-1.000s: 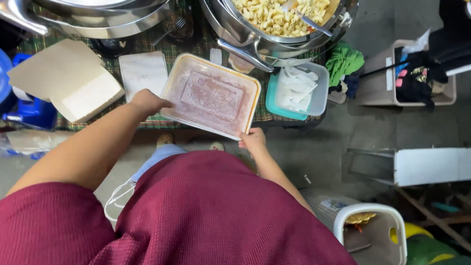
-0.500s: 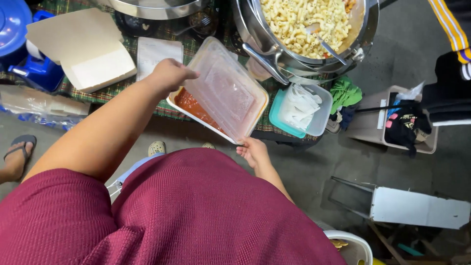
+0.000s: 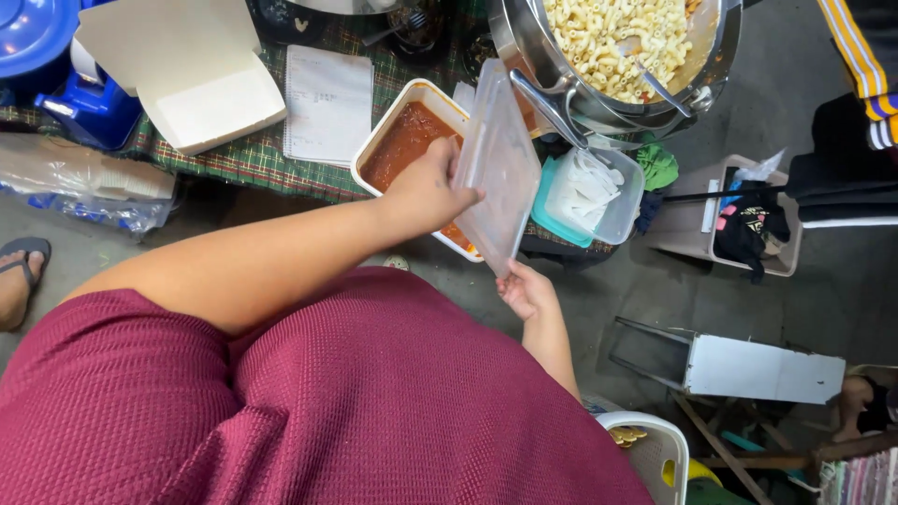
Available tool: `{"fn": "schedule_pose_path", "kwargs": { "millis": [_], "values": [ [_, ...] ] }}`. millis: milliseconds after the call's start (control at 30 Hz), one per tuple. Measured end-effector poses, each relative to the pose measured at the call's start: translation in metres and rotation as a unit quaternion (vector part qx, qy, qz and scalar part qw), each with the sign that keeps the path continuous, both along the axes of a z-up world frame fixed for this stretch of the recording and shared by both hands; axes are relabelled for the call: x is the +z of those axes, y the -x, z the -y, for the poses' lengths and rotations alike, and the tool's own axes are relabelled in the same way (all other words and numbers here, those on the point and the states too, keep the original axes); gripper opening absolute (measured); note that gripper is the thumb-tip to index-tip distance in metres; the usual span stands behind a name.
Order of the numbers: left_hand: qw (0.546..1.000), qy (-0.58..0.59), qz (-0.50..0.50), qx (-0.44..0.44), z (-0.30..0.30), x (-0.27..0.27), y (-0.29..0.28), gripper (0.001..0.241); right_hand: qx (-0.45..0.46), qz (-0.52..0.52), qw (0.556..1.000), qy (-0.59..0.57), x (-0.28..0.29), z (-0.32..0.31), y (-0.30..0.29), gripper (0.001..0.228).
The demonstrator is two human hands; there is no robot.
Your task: Refilling a metal serving tray with macaroni pasta, adding sauce from a container, and stirring the mixture with a spoon.
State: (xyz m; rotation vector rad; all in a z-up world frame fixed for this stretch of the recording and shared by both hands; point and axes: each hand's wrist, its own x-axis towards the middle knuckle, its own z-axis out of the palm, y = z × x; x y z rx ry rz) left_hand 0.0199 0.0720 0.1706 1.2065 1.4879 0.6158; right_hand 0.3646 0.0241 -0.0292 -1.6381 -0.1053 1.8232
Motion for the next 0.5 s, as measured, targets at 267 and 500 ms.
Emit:
{"fn": "schedule_pose_path", "kwargs": {
  "millis": [267,500],
  "values": [
    [0.985,0.067,-0.135,-0.079,0.036,0.006,0.133,0.054,0.044,0.053,0.988,-0.139,0.027,0.031,0.048,0.025],
    [0.871,0.241,0.254,0.344,0.045,-0.033,0.228,0.080,0.107,0.177,0.845,-0.494,0.054,-0.037,0.176,0.069]
  ]
}}
